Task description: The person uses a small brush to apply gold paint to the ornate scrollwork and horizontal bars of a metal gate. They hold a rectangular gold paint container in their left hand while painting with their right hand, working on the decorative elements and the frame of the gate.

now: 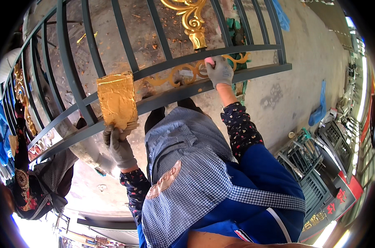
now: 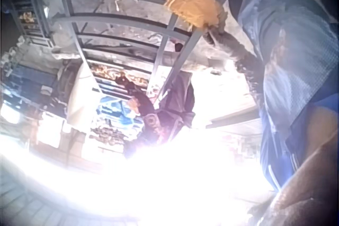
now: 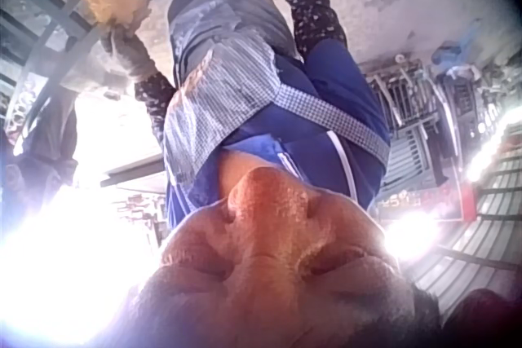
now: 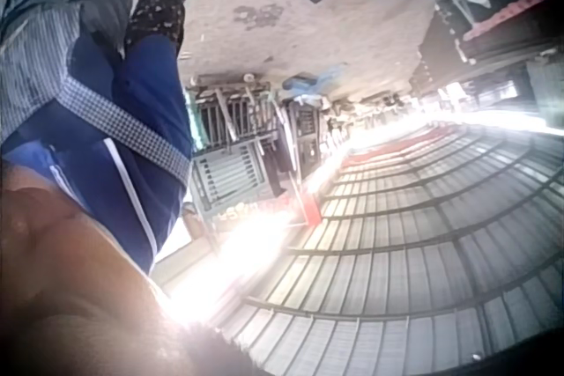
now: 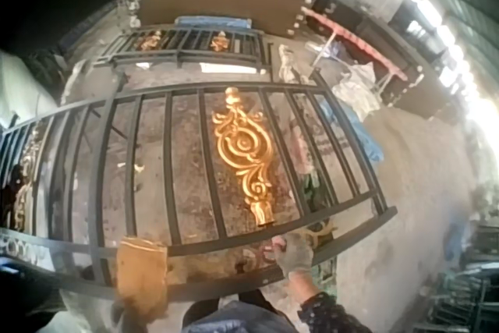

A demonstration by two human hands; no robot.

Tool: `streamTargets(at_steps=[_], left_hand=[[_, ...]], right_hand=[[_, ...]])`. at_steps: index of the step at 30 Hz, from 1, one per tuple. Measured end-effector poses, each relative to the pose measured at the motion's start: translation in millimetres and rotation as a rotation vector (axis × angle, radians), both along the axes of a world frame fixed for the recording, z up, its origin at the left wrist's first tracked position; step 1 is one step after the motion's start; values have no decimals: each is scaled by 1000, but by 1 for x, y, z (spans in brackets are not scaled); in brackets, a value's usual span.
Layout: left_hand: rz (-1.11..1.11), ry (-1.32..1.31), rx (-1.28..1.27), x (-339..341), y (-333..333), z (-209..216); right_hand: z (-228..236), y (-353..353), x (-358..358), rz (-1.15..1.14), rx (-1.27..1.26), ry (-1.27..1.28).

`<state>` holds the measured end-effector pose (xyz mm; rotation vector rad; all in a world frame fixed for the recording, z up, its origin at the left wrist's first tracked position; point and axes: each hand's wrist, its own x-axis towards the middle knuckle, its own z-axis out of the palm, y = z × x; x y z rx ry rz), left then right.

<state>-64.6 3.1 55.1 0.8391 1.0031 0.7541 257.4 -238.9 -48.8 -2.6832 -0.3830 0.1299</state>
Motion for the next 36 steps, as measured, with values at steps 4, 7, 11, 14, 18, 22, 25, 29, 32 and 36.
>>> streamTargets(at_steps=[4,7,11,14,18,22,25,29,32,36], left_hand=[[0,-7,4,-1,-2,5],[10,-7,-5,-2,-2,3],[30,-3,-3,-5,-2,2],[43,4,-22,-3,-4,8],[75,-1,-24,-3,-7,7],[86,-15,-30,-4,-9,0],[79,-16,-41,-3,-10,4],[102,-24,-52,4,-12,9],[113,-46,-52,0,-13,3],[155,-37,-67,2,-14,5]], right_hand=[[8,-2,4,-128,13,94],[8,11,0,5,29,64],[4,24,1,92,2,11],[6,13,12,18,2,46],[24,15,17,2,34,169],[13,24,11,147,-136,81],[20,15,18,175,-115,87],[37,18,22,273,-110,126],[44,33,13,413,-125,177],[46,31,19,475,-259,169]])
